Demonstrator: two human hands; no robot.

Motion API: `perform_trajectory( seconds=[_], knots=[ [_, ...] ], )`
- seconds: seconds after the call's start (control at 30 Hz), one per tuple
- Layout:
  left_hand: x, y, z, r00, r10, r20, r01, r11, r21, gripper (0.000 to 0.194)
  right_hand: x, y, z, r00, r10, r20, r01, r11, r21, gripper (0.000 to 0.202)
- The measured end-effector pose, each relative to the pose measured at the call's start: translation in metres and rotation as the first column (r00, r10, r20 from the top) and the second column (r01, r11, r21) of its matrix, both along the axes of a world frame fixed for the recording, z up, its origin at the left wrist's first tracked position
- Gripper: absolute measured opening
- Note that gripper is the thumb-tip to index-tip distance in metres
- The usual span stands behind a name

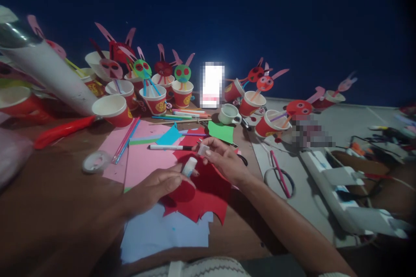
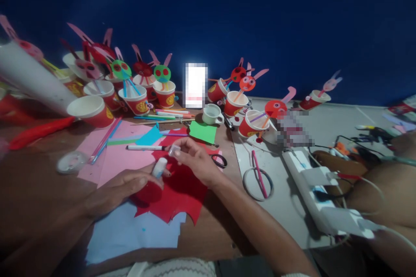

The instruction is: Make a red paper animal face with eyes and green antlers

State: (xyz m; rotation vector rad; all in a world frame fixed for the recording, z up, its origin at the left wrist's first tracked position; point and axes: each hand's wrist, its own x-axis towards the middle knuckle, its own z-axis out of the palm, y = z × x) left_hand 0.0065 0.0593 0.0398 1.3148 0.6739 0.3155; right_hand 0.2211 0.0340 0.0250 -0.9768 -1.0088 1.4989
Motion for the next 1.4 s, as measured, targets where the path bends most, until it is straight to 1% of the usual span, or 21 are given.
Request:
perform_trajectory(
  seconds=[0.07,0.2,0.37,0.47,0.53,0.63,0.73,0.8,0.9,1.0,1.1,1.17,1.3,1.4],
  knots=[
    [0.001,-0.001,-0.002,1.000,-0.021,-0.022,0.022,0.999,0.033,0.033,-0.003,-0.001,-0.006,0.999,-0.020,-0.044,0.018,0.999,-0.030,0.024],
    [0.004,-0.003,-0.003,0.995,-0.051,-0.083,0.058,0.995,0.087,0.037,-0.006,-0.004,-0.011,0.991,0.013,-0.132,-0.022,0.998,-0.065,0.024],
    [0.005,-0.004,-0.003,0.997,-0.024,-0.075,0.031,0.996,0.083,0.037,-0.007,-0.007,-0.008,0.989,0.052,-0.137,-0.059,0.997,-0.050,0.020],
    [0.005,-0.004,-0.003,0.998,-0.007,-0.060,0.011,0.997,0.073,0.036,-0.005,-0.009,-0.006,0.993,0.068,-0.100,-0.073,0.996,-0.044,0.021],
    [0.004,-0.004,-0.004,0.997,-0.037,-0.068,0.040,0.998,0.051,0.037,-0.005,-0.009,-0.004,0.997,0.068,-0.037,-0.069,0.997,-0.022,0.020],
    [0.004,-0.003,-0.005,0.995,-0.067,-0.075,0.069,0.997,0.024,0.039,-0.004,-0.010,0.000,0.989,0.047,0.143,-0.054,0.998,0.042,0.020],
    [0.004,-0.002,-0.005,0.998,-0.062,-0.030,0.062,0.998,0.001,0.038,-0.004,-0.012,0.006,0.925,-0.013,0.380,-0.051,0.986,0.156,0.018],
    [0.005,-0.002,-0.004,0.998,-0.058,0.002,0.058,0.998,-0.030,0.037,-0.004,-0.014,0.007,0.870,-0.058,0.489,-0.067,0.970,0.235,0.018],
    [0.006,-0.003,-0.004,0.999,-0.041,0.014,0.042,0.997,-0.068,0.036,-0.003,-0.016,0.006,0.823,-0.086,0.562,-0.103,0.950,0.296,0.020],
    [0.008,-0.004,-0.004,0.999,-0.025,-0.027,0.023,0.997,-0.068,0.035,-0.002,-0.017,0.002,0.807,-0.062,0.587,-0.140,0.946,0.291,0.020],
    [0.009,-0.005,-0.005,0.998,-0.029,-0.050,0.026,0.998,-0.064,0.037,-0.002,-0.017,-0.001,0.803,-0.045,0.594,-0.140,0.955,0.262,0.019],
    [0.009,-0.005,-0.005,0.998,-0.031,-0.047,0.027,0.997,-0.075,0.037,-0.003,-0.017,-0.004,0.821,-0.039,0.569,-0.122,0.963,0.242,0.019],
    [0.007,-0.003,-0.007,0.998,-0.049,-0.037,0.042,0.985,-0.167,0.035,-0.004,-0.016,-0.009,0.914,0.030,0.405,-0.093,0.986,0.136,0.020],
    [0.005,-0.001,-0.007,1.000,-0.023,0.009,0.025,0.980,-0.195,0.035,0.004,-0.012,-0.004,0.955,0.058,0.292,-0.085,0.993,0.079,0.019]
  ],
)
